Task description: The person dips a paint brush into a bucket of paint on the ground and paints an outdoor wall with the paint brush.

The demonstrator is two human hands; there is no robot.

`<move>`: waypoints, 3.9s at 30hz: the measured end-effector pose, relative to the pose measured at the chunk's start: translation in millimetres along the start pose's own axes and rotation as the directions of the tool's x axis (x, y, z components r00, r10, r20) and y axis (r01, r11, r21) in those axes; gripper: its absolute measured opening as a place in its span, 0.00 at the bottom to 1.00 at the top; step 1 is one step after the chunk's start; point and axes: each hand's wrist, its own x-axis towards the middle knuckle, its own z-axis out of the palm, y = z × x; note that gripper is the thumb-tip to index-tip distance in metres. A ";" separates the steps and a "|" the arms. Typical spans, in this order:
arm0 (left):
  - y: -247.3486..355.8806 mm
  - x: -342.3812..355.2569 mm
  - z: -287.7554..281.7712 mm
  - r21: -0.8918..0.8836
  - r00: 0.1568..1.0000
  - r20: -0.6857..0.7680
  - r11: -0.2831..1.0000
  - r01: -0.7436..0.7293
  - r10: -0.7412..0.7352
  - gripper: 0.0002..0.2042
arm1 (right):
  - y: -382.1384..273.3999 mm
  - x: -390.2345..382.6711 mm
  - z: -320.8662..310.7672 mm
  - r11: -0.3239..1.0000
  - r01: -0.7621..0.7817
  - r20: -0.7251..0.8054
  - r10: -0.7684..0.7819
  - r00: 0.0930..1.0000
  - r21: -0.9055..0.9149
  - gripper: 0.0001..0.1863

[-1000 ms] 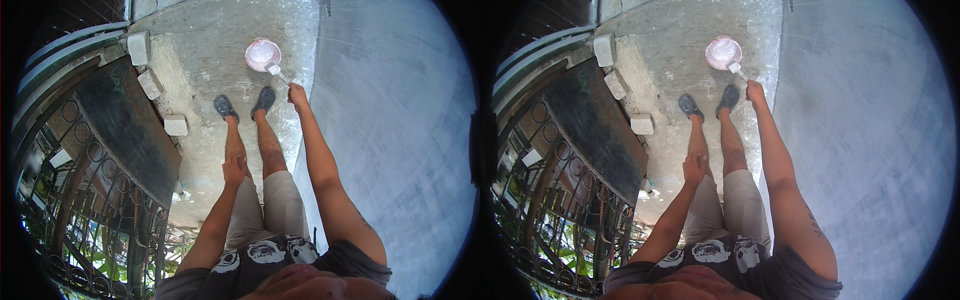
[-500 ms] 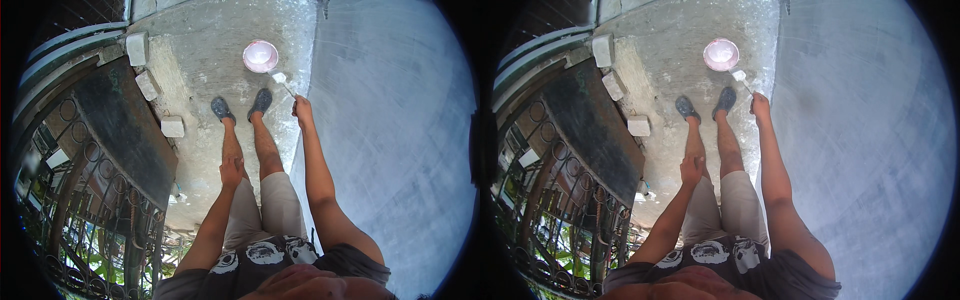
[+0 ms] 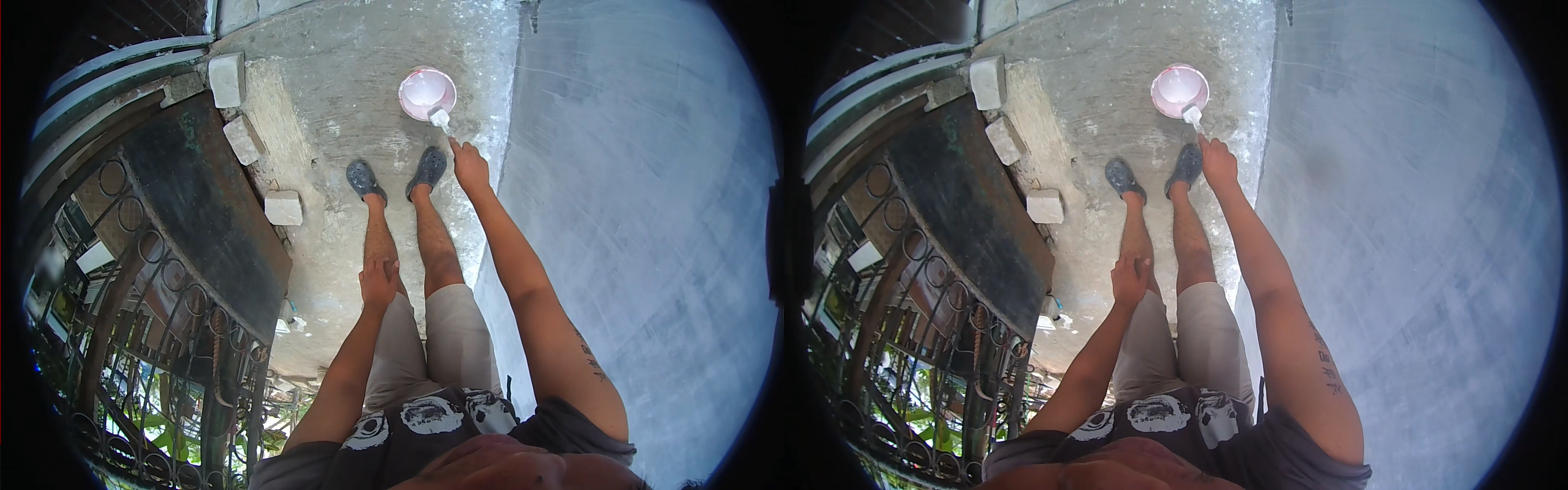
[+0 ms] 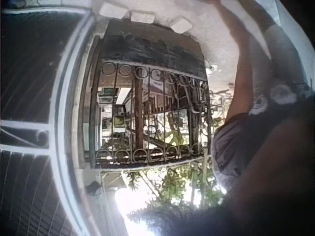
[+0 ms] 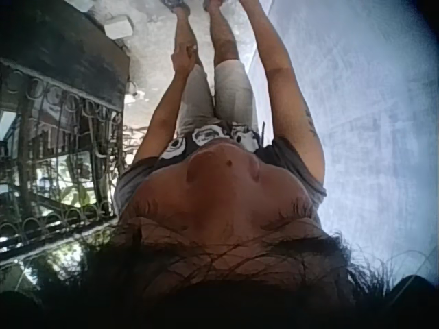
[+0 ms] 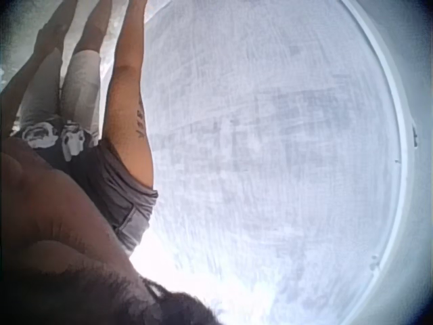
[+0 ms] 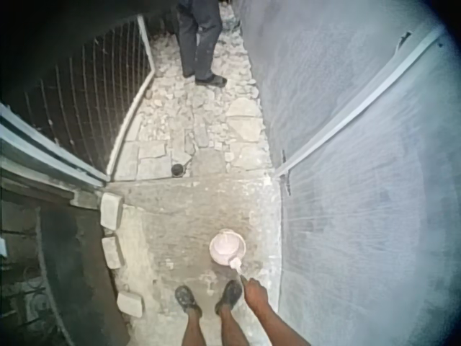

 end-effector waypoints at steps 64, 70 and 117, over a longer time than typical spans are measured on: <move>-24.9 -15.8 -99.1 0.150 0.940 -0.083 0.937 -0.315 0.330 0.22 | 1.5 -248.9 -197.9 -0.390 -0.005 0.204 0.471 0.858 0.921 0.13; -41.5 -20.8 -196.7 0.174 0.919 -0.186 0.932 -0.318 0.348 0.22 | -27.3 -410.3 -282.8 -0.575 0.299 0.107 0.567 0.817 0.762 0.14; 70.1 -423.4 -196.9 0.211 0.144 -0.497 0.280 -0.937 0.856 0.38 | -176.4 -1158.8 69.4 0.307 -0.179 -0.346 0.900 -0.263 0.935 0.11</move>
